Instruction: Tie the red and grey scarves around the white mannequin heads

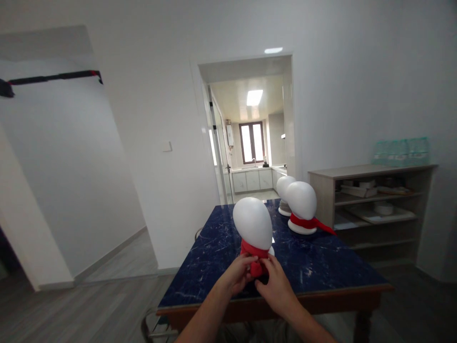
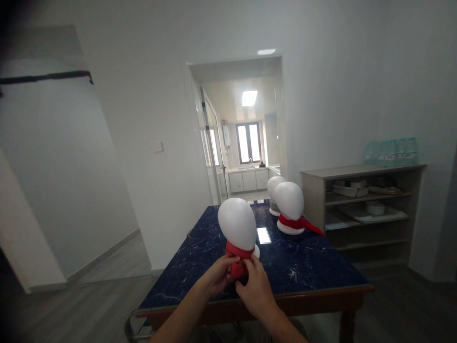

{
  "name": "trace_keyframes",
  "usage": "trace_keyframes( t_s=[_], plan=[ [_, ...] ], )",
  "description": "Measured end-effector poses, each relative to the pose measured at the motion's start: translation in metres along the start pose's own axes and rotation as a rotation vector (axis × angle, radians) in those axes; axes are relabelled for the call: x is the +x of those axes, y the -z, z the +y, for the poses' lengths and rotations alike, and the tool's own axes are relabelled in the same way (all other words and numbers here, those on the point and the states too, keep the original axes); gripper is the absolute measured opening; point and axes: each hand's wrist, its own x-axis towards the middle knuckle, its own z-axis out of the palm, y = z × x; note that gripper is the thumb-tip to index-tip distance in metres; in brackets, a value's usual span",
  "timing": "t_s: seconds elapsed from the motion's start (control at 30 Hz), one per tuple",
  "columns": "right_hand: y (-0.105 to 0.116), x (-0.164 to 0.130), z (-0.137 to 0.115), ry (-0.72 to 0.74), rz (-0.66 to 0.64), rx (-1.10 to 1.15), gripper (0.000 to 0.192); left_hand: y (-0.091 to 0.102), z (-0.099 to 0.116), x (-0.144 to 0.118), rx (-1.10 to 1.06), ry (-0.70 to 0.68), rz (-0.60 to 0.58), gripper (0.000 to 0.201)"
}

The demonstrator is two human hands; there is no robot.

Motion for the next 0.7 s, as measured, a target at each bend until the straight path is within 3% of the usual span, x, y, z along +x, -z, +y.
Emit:
trace_keyframes(
  t_s=[0.23,0.4,0.53,0.7],
  plan=[
    [0.003,0.002,-0.012,-0.126,0.005,-0.032,0.044,0.003,-0.001,-0.009,-0.176,0.041,-0.035,0.018],
    [0.005,0.011,-0.017,-0.199,0.011,-0.021,0.028,0.008,-0.004,-0.024,-0.099,0.001,-0.096,0.045],
    [0.004,0.019,-0.012,-0.228,0.017,-0.029,0.029,0.005,-0.007,-0.036,-0.058,-0.043,-0.153,0.072],
    [0.000,0.029,0.001,-0.199,0.002,0.089,0.019,0.004,-0.009,-0.038,-0.004,-0.089,-0.111,0.076]
  ],
)
